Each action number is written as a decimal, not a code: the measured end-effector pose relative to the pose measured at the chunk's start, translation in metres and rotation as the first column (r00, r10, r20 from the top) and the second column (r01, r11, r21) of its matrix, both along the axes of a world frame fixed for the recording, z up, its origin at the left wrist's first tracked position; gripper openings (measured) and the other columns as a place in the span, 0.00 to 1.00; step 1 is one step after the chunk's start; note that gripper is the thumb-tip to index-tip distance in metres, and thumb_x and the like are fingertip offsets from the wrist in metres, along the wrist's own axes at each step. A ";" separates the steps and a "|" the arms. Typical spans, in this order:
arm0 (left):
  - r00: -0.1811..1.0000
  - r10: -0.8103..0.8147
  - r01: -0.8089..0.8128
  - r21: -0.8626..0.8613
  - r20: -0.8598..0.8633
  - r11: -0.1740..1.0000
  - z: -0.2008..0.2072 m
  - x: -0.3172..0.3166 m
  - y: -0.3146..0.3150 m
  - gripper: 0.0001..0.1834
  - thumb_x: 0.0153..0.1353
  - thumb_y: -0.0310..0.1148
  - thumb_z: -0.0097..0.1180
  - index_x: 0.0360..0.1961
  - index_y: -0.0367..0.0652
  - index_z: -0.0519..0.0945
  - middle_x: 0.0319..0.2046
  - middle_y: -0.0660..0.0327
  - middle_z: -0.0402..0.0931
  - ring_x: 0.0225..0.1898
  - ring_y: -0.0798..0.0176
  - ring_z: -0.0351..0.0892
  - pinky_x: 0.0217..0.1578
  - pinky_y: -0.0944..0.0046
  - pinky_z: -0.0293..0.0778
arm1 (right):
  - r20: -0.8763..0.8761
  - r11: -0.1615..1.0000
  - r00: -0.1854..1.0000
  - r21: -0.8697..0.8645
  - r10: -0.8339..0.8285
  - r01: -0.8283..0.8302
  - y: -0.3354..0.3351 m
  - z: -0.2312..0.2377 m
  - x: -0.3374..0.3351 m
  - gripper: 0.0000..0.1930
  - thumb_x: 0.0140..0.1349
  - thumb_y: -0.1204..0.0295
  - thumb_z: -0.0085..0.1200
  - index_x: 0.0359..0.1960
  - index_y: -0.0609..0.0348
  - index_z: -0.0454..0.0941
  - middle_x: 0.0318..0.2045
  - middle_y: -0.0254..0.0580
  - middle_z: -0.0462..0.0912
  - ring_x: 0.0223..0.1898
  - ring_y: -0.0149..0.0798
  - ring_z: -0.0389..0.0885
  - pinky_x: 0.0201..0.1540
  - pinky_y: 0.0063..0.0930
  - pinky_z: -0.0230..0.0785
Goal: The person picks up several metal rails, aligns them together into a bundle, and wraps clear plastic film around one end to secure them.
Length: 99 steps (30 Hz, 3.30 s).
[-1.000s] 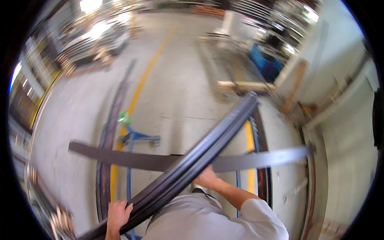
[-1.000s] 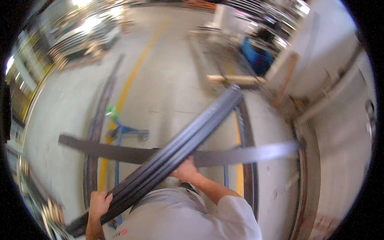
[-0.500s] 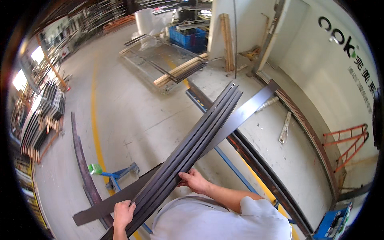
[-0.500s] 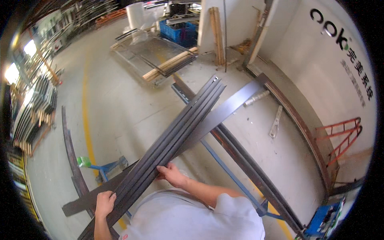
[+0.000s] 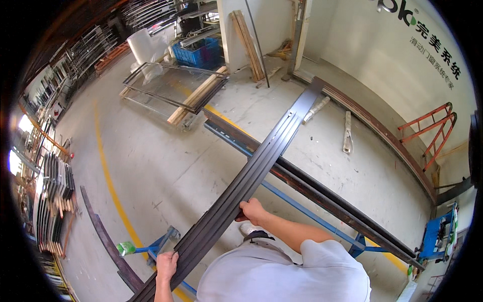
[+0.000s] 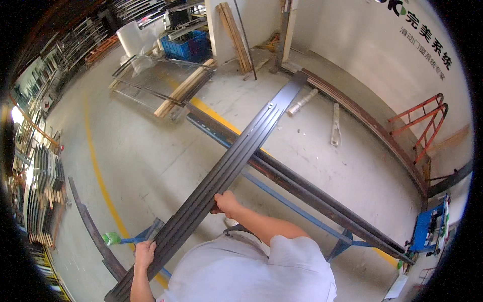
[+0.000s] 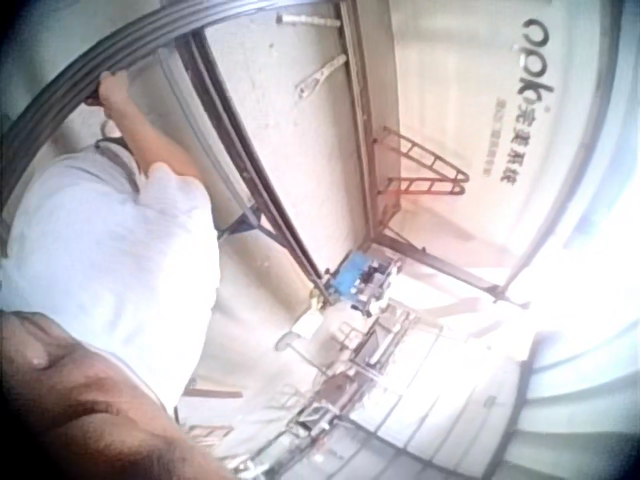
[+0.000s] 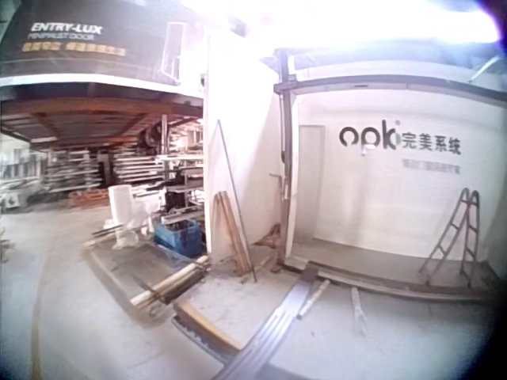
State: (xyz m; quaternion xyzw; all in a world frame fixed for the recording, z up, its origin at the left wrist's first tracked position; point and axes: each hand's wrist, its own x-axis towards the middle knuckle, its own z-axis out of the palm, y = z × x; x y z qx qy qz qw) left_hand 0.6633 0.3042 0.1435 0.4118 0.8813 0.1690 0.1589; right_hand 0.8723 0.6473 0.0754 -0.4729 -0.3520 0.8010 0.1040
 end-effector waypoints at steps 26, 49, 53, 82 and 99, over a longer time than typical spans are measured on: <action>0.994 -0.092 0.097 -0.111 0.051 0.989 -0.066 -0.043 0.031 0.14 0.59 0.37 0.58 0.24 0.36 0.81 0.25 0.42 0.78 0.31 0.37 0.78 0.34 0.45 0.74 | 0.347 0.984 0.936 0.140 0.056 -0.111 0.025 -0.008 -0.021 0.19 0.63 0.71 0.47 0.22 0.80 0.77 0.19 0.60 0.81 0.20 0.51 0.85 0.21 0.41 0.80; 0.996 -0.077 0.072 0.105 0.038 0.992 -0.093 -0.053 0.009 0.16 0.57 0.39 0.60 0.25 0.34 0.83 0.23 0.40 0.76 0.28 0.36 0.79 0.32 0.46 0.73 | 0.406 0.926 0.860 0.337 -0.309 0.173 -0.002 -0.030 -0.037 0.16 0.60 0.70 0.56 0.27 0.79 0.79 0.23 0.57 0.84 0.20 0.53 0.85 0.19 0.47 0.79; 0.991 -0.131 0.126 0.124 0.032 0.984 -0.102 -0.051 0.018 0.16 0.57 0.38 0.59 0.26 0.33 0.83 0.23 0.38 0.76 0.29 0.35 0.79 0.33 0.46 0.73 | 0.422 0.853 0.872 0.522 -0.248 -0.010 -0.012 -0.033 -0.007 0.21 0.63 0.63 0.56 0.25 0.75 0.80 0.18 0.55 0.82 0.20 0.52 0.84 0.22 0.45 0.78; -0.007 -0.990 0.979 -0.200 0.144 -0.036 -0.125 0.761 0.160 0.12 0.56 0.38 0.56 0.32 0.42 0.86 0.30 0.45 0.81 0.35 0.40 0.82 0.40 0.48 0.78 | 0.341 0.241 0.218 0.025 -0.914 0.970 -0.564 -0.256 0.792 0.14 0.65 0.69 0.54 0.40 0.73 0.79 0.27 0.47 0.81 0.24 0.39 0.83 0.22 0.31 0.76; -0.784 -0.620 0.593 0.252 -0.034 -0.764 -0.133 1.581 0.074 0.11 0.58 0.36 0.55 0.25 0.40 0.78 0.27 0.52 0.78 0.34 0.43 0.79 0.35 0.45 0.75 | 0.649 -0.582 -0.397 -0.087 -0.649 0.809 -0.758 -0.219 1.032 0.16 0.59 0.61 0.59 0.38 0.64 0.81 0.35 0.49 0.86 0.34 0.47 0.85 0.40 0.42 0.78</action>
